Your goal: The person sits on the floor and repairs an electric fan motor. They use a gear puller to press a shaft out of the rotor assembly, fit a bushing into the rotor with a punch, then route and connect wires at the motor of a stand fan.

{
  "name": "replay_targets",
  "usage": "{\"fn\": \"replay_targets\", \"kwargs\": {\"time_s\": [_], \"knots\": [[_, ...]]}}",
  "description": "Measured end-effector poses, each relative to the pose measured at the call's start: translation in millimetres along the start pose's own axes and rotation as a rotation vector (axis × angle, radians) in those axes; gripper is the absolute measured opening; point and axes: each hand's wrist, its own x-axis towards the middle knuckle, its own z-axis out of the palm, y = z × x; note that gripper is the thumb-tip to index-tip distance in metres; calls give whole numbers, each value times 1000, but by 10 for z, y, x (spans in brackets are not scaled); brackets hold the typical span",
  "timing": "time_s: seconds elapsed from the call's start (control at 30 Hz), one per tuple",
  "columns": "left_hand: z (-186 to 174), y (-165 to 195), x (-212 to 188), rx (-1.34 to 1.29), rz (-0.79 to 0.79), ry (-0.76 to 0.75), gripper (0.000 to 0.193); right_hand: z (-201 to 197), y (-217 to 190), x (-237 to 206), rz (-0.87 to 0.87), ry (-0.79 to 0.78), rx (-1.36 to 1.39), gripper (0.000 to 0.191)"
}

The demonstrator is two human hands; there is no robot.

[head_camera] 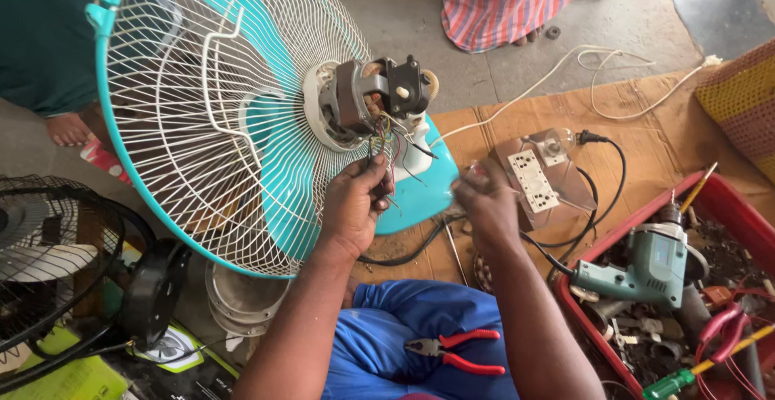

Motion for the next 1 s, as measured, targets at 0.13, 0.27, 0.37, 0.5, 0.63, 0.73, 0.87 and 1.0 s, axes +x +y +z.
{"fn": "replay_targets", "kwargs": {"time_s": [0.13,0.27,0.37,0.5,0.63,0.73,0.87,1.0], "knots": [[24,34,-51,32,-31,-14,16,151,-95,-47,54,-74,129,34],[44,86,-97,54,-61,-22,18,370,-114,-191,189,-316,191,46],[53,104,-107,92,-68,-43,18,447,-140,-205,167,-376,264,40],[48,92,-100,121,-86,10,17,451,-122,-159,131,-380,193,34],[22,86,-88,131,-99,12,17,409,-47,-122,244,-399,402,22],[9,96,-81,121,-101,-5,17,373,-25,-80,321,-429,479,16],[13,111,-78,123,-122,-12,16,360,-14,-44,350,-487,536,15],[34,124,-94,118,-106,-28,17,377,57,-42,379,-478,565,12]]}}
